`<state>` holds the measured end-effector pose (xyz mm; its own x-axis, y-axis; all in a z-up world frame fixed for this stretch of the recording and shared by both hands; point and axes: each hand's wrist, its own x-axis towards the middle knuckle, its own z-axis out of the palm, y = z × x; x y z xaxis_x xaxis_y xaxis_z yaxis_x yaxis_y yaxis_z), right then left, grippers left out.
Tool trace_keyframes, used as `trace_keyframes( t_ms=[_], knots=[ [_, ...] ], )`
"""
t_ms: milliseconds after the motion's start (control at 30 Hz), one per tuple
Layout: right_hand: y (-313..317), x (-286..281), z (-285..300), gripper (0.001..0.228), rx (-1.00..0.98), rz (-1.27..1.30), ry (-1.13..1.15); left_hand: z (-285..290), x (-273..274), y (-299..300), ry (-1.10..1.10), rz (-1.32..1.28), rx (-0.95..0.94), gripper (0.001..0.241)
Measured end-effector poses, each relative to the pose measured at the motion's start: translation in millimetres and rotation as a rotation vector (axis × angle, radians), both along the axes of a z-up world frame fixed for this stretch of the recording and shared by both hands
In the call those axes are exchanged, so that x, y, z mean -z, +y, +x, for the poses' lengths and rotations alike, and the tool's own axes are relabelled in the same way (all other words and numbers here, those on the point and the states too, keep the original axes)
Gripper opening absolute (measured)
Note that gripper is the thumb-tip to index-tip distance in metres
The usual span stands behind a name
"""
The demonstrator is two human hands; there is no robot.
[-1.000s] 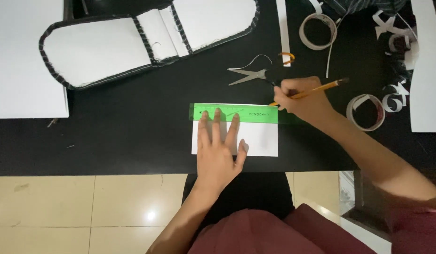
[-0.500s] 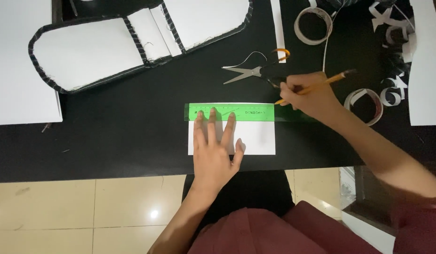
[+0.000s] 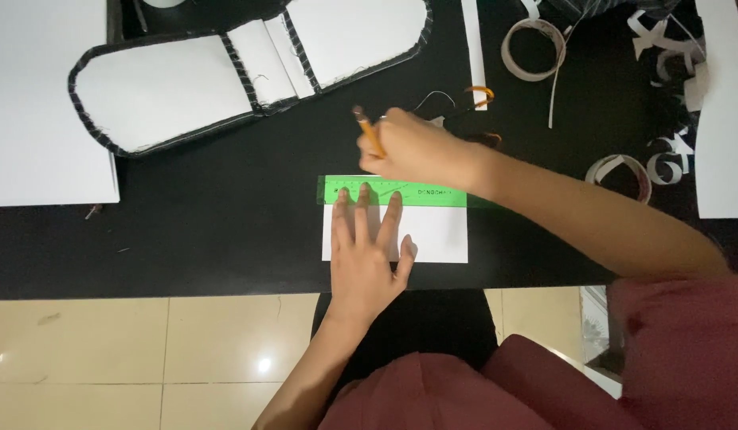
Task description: Measuring, marking, and cutting paper templates to fit a leather or fabric component.
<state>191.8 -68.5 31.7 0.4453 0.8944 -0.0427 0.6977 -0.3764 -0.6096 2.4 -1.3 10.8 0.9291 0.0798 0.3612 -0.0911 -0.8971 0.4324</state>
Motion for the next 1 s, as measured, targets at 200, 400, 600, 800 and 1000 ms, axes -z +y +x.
trace_keyframes(
  t_ms=[200, 400, 600, 800, 1000],
  knots=[
    [47.6, 13.7, -6.9, 0.033, 0.004, 0.374, 0.057, -0.5, 1.1, -0.4, 0.014, 0.006, -0.001, 0.051],
    [-30.3, -42.6, -27.8, 0.019, 0.118, 0.564, 0.283, -6.3, -3.4, 0.9, -0.002, -0.027, 0.000, 0.053],
    [-137.0, 22.2, -53.3, 0.058, 0.089, 0.005, -0.413, -7.8, -1.8, -1.3, -0.091, -0.006, -0.014, 0.068],
    [-155.0, 39.0, -70.8, 0.048, 0.312, -0.115, -0.459, -20.3, 9.7, -9.6, 0.048, 0.137, -0.468, 0.097],
    [-134.8, 19.0, -59.9, 0.061, 0.216, 0.108, -0.444, -10.7, 5.2, 11.9, 0.088, 0.196, -0.529, 0.118]
  ],
)
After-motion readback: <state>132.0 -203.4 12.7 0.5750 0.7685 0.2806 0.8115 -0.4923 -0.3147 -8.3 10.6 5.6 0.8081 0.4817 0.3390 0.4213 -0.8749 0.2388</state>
